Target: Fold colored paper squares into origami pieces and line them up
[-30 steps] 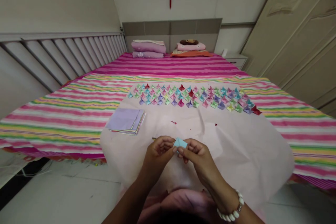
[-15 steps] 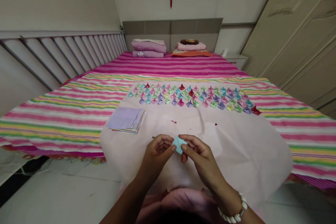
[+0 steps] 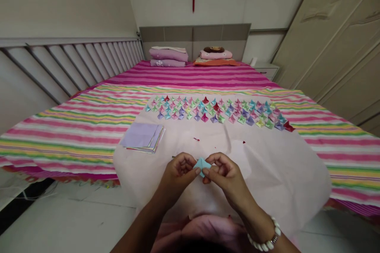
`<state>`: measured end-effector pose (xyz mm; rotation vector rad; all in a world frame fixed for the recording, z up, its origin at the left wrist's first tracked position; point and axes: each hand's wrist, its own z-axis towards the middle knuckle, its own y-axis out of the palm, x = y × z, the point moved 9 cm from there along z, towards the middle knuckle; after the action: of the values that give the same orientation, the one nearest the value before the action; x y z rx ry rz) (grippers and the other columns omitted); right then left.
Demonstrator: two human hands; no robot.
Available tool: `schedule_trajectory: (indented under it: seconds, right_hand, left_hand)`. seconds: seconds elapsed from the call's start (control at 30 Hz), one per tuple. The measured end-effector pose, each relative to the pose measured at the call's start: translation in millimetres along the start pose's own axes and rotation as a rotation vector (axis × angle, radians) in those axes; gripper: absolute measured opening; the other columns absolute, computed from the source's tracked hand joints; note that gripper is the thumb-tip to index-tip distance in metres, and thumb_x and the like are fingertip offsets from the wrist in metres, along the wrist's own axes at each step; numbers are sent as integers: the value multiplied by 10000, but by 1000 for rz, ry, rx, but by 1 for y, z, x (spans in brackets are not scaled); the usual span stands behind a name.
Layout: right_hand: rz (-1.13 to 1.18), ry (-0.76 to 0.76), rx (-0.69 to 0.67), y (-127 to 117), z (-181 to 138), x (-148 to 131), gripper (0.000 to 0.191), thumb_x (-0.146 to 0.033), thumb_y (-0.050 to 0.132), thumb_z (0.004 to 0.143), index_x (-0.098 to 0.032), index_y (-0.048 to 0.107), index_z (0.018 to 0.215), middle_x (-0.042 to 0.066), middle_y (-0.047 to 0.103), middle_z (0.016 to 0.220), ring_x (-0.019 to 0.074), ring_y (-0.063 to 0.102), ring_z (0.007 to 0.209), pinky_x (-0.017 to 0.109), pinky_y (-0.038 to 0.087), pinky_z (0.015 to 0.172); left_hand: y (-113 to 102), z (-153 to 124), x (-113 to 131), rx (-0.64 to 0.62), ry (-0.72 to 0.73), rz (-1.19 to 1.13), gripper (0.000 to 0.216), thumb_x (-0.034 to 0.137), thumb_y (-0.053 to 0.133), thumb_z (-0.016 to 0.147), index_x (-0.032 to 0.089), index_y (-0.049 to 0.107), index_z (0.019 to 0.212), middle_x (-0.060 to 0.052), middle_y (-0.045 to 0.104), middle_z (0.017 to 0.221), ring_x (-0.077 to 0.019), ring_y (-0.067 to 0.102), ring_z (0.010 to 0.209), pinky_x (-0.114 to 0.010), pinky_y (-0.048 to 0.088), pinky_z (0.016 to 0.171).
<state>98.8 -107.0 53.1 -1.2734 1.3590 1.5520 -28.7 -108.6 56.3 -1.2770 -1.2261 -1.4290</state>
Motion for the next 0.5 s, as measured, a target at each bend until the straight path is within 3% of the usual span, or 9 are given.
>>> schedule_trajectory:
  seconds: [0.27, 0.5]
  right_hand:
    - [-22, 11, -44, 3, 0, -6, 322, -350, 823, 647, -189, 589, 800, -30, 657, 549, 125, 625, 492, 232, 471, 533]
    - [-19, 14, -64, 3, 0, -4, 264, -342, 808, 662, -177, 667, 811, -2, 684, 555, 145, 638, 511, 258, 486, 546]
  left_hand:
    - [9, 1, 2, -88, -50, -49, 192, 274, 733, 733, 166, 603, 825, -4, 659, 735, -125, 605, 690, -243, 450, 653]
    - [6, -1, 0, -32, -97, -16, 202, 294, 756, 697, 160, 655, 810, 4, 649, 686, -109, 586, 615, -235, 479, 610]
